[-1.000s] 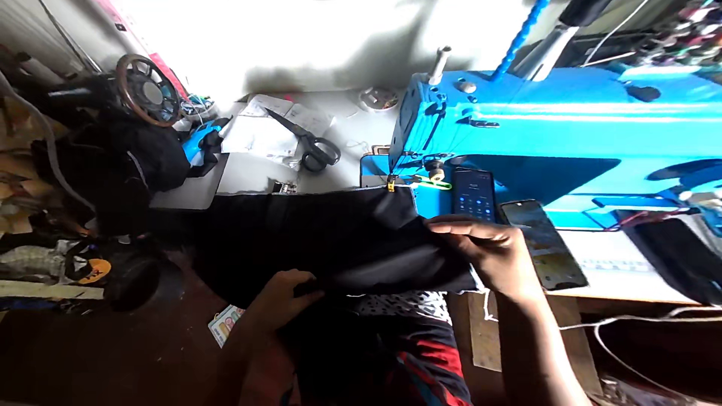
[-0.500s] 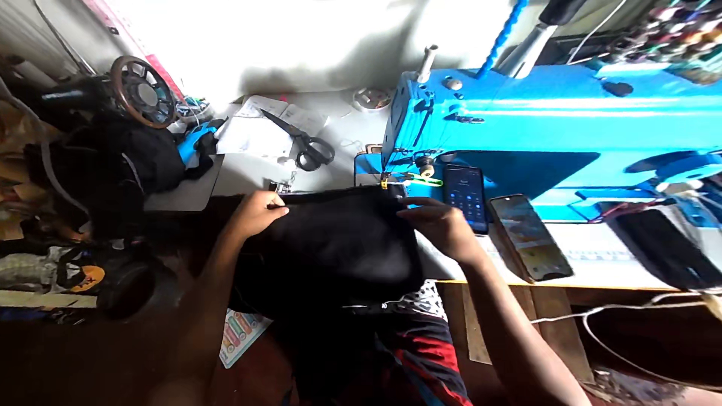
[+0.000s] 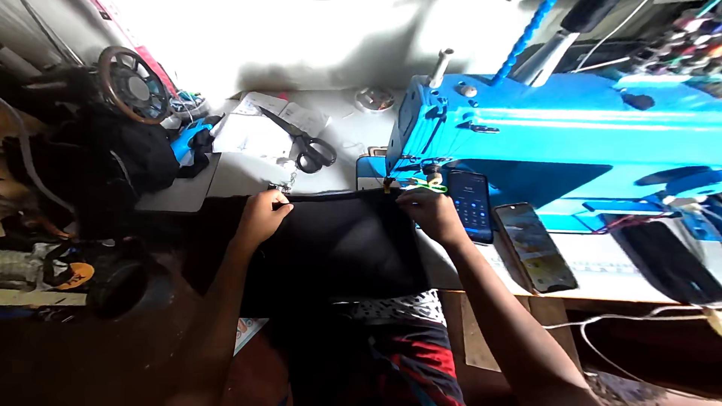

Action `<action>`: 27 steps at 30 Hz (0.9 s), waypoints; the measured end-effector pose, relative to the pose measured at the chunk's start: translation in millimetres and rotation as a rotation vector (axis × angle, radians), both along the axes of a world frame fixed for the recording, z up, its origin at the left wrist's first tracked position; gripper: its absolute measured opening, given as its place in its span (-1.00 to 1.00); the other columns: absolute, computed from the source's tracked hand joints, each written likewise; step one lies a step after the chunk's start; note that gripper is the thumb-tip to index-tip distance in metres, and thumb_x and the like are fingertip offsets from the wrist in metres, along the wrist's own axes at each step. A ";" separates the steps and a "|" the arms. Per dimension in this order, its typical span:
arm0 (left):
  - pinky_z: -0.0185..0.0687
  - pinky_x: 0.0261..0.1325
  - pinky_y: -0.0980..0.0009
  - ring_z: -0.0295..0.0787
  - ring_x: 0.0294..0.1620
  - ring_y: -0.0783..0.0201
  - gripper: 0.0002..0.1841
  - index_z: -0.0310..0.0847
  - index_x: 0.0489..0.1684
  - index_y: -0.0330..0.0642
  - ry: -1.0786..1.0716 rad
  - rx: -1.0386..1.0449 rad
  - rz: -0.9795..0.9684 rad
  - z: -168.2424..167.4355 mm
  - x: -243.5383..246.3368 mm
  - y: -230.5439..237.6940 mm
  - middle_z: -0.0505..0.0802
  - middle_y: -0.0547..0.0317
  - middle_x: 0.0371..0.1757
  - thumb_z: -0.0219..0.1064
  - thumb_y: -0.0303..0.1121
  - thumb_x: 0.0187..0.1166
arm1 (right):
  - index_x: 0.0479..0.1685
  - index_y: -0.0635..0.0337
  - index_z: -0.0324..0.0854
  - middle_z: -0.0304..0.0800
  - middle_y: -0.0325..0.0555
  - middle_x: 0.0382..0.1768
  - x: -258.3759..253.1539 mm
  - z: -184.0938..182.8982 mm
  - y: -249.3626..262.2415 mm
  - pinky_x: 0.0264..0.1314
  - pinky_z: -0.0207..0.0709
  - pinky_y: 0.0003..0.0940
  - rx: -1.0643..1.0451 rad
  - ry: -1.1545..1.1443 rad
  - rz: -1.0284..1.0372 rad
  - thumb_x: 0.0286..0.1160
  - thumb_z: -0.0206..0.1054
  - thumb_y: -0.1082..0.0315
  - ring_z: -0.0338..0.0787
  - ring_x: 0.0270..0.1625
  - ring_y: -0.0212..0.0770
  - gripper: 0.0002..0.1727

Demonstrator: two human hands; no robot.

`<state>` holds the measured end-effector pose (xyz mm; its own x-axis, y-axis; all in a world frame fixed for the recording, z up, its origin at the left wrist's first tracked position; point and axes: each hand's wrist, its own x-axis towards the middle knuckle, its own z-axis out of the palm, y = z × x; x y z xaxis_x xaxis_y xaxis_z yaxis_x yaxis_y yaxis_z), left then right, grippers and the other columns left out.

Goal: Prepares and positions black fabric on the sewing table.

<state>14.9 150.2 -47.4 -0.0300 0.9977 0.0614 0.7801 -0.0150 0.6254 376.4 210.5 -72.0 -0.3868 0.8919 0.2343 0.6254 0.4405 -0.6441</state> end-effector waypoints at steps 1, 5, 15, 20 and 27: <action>0.62 0.21 -0.15 0.82 0.02 -0.13 -0.80 0.75 -0.10 -0.44 -0.007 0.008 0.014 0.5 2.4 3.3 0.86 -0.26 -0.11 0.41 -0.41 0.61 | -0.07 0.35 0.85 0.86 0.19 0.13 1.4 -0.7 3.5 0.29 0.66 0.14 0.019 -0.016 0.016 0.54 0.36 0.55 0.86 0.17 0.12 -0.84; 0.60 0.21 -0.27 0.81 0.07 -0.24 -0.77 0.74 -0.09 -0.45 0.026 -0.046 0.029 -5.6 5.6 6.2 0.85 -0.33 -0.06 0.39 -0.38 0.63 | -0.09 0.39 0.85 0.85 0.23 0.14 5.3 -4.6 9.3 0.33 0.65 0.16 0.078 -0.050 0.075 0.51 0.37 0.56 0.85 0.21 0.17 -0.84; 0.59 0.26 -0.21 0.80 0.11 -0.16 -0.80 0.76 -0.13 -0.42 0.070 -0.086 -0.007 -6.4 -18.2 -6.7 0.86 -0.25 -0.05 0.46 -0.39 0.59 | -0.09 0.35 0.87 0.85 0.18 0.17 -2.4 -16.3 -33.8 0.26 0.74 -0.15 0.147 0.022 0.060 0.53 0.35 0.48 0.88 0.19 0.02 -0.81; 0.58 0.23 -0.27 0.81 0.10 -0.19 -0.78 0.76 -0.11 -0.40 0.070 -0.104 0.017 -4.0 -14.0 -5.9 0.86 -0.25 -0.05 0.42 -0.34 0.63 | -0.06 0.39 0.85 0.85 0.18 0.14 1.2 -16.1 -26.0 0.30 0.73 -0.15 0.180 0.037 0.074 0.51 0.38 0.50 0.87 0.20 0.02 -0.82; 0.59 0.14 -0.32 0.80 0.03 -0.25 -0.75 0.74 -0.12 -0.40 0.103 -0.100 0.023 -4.9 -12.0 -4.1 0.85 -0.28 -0.11 0.41 -0.31 0.65 | -0.04 0.34 0.87 0.85 0.17 0.15 6.6 -19.7 -25.9 0.32 0.69 -0.06 0.170 -0.020 0.092 0.56 0.35 0.44 0.84 0.22 0.11 -0.79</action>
